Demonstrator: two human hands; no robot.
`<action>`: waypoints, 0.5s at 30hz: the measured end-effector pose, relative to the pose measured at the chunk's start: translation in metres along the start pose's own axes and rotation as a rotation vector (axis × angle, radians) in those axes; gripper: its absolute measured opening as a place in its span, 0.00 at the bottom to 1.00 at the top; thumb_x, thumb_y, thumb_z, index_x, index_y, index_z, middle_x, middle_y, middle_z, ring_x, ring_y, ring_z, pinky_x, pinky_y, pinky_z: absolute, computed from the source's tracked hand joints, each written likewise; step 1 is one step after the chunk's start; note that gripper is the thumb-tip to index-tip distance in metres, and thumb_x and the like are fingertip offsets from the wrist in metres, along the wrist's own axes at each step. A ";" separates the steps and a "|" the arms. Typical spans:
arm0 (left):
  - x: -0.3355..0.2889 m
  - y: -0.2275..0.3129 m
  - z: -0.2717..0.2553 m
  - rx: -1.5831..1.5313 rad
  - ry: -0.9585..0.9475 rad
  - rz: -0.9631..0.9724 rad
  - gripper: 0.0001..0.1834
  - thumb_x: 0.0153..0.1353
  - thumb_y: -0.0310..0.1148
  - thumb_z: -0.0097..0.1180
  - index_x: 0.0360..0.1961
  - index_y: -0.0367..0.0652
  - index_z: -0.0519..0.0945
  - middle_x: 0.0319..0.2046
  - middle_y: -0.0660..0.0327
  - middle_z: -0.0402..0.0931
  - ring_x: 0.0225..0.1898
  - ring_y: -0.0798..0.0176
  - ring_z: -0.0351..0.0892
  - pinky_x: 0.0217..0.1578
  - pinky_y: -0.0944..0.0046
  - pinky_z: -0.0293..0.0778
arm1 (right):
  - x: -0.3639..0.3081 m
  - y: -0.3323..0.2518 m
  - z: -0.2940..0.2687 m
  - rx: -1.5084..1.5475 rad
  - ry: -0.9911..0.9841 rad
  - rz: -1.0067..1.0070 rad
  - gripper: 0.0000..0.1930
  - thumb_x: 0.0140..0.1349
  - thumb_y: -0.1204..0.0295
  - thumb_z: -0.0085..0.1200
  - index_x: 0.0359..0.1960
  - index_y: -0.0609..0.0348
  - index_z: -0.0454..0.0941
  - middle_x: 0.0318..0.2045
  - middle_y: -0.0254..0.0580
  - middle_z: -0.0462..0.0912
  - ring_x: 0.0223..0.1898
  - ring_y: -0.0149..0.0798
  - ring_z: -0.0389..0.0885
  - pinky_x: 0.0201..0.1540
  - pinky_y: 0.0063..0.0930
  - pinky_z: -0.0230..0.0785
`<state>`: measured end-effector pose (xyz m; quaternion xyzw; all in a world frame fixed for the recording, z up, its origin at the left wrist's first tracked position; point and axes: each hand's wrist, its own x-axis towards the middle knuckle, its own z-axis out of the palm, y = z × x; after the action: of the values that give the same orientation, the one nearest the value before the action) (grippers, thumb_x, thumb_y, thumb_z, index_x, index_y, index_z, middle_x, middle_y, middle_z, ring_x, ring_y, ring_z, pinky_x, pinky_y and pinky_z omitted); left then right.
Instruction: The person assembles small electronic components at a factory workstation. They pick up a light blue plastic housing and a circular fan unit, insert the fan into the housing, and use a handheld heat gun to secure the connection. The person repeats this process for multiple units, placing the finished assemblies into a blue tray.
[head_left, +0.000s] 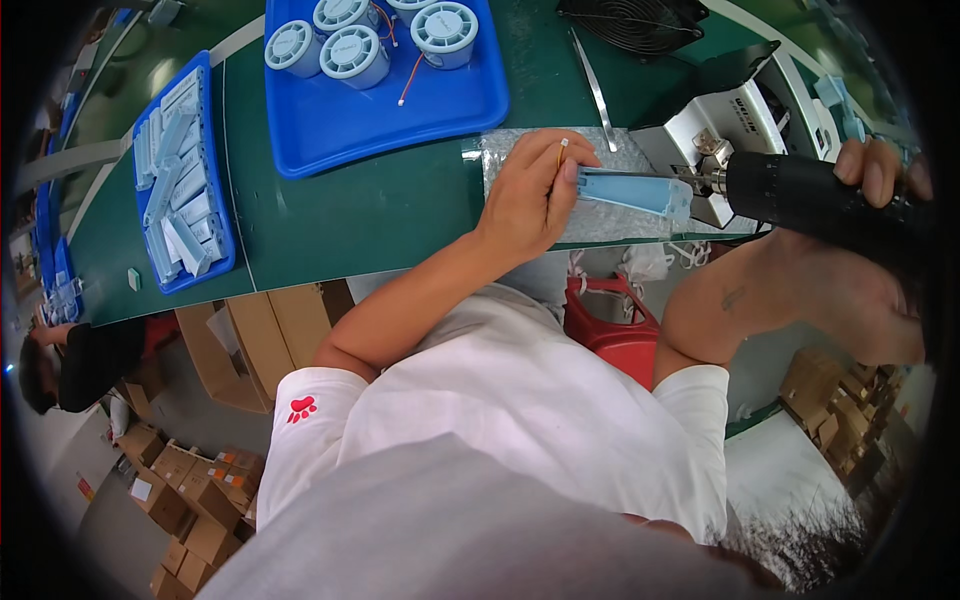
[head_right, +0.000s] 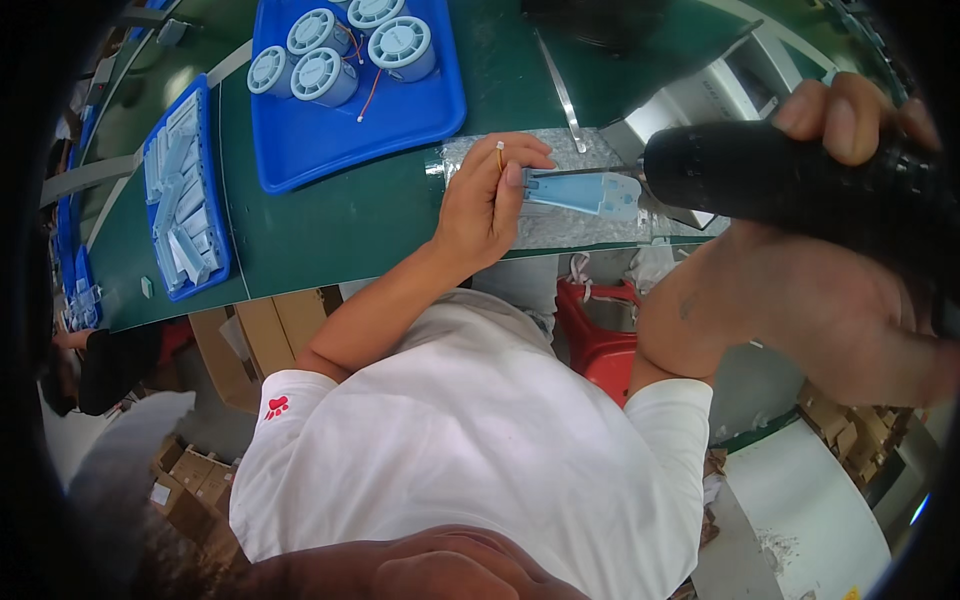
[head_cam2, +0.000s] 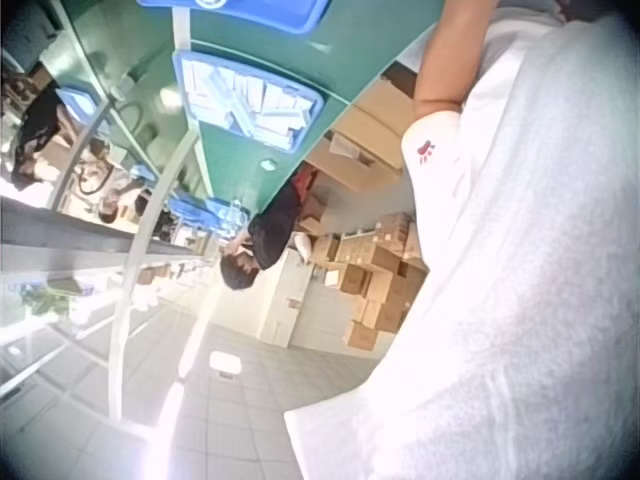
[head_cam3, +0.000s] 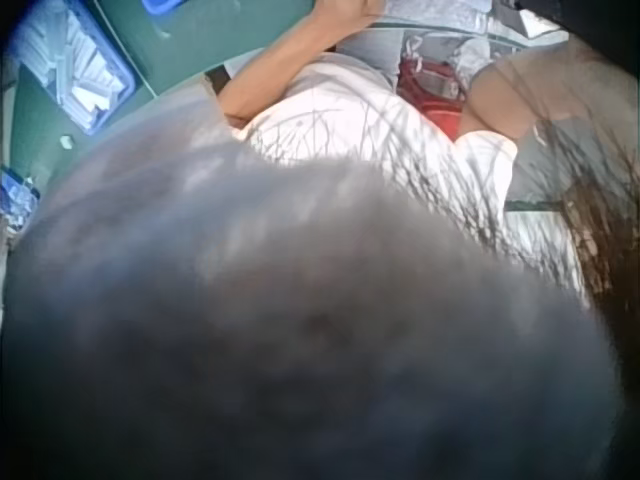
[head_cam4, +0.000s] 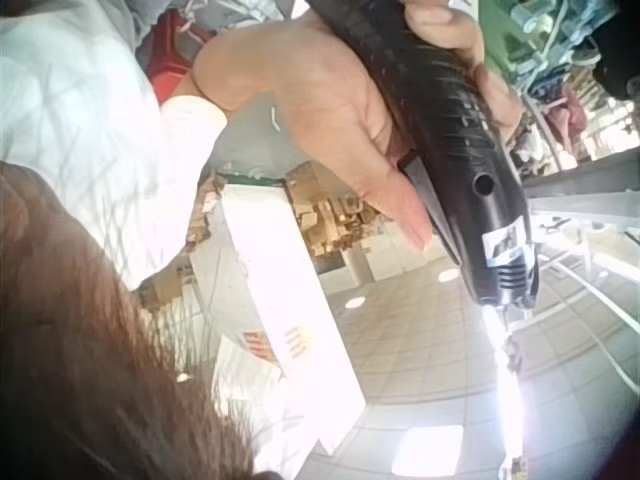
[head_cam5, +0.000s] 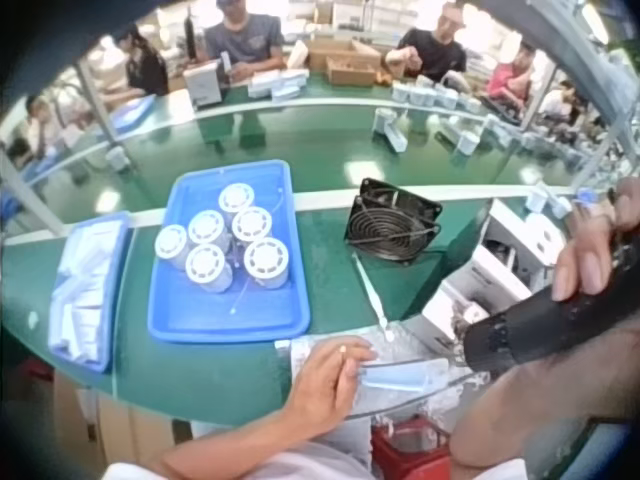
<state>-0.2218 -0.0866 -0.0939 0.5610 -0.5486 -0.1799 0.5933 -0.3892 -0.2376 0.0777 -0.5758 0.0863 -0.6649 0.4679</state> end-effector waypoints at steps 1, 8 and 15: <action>0.001 0.000 0.000 -0.001 -0.001 0.005 0.13 0.75 0.26 0.42 0.43 0.38 0.81 0.46 0.53 0.80 0.44 0.54 0.78 0.45 0.60 0.74 | 0.000 0.000 0.001 0.002 -0.002 -0.003 0.46 0.58 0.26 0.47 0.55 0.59 0.70 0.42 0.53 0.77 0.32 0.43 0.75 0.35 0.39 0.70; -0.002 0.001 0.001 0.020 0.011 0.001 0.13 0.74 0.26 0.42 0.42 0.37 0.81 0.45 0.53 0.80 0.44 0.53 0.79 0.45 0.59 0.74 | -0.008 -0.002 0.007 0.012 -0.020 -0.017 0.48 0.55 0.23 0.46 0.55 0.59 0.70 0.41 0.52 0.77 0.33 0.44 0.75 0.36 0.40 0.70; -0.003 0.000 0.003 0.038 0.031 0.043 0.12 0.74 0.25 0.42 0.42 0.37 0.81 0.45 0.52 0.80 0.45 0.50 0.79 0.49 0.56 0.74 | -0.020 -0.007 0.013 0.013 -0.032 -0.020 0.50 0.53 0.21 0.46 0.54 0.59 0.71 0.41 0.51 0.77 0.33 0.44 0.75 0.38 0.41 0.71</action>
<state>-0.2254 -0.0852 -0.0963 0.5630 -0.5547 -0.1480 0.5945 -0.3837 -0.2141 0.0728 -0.5843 0.0689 -0.6605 0.4664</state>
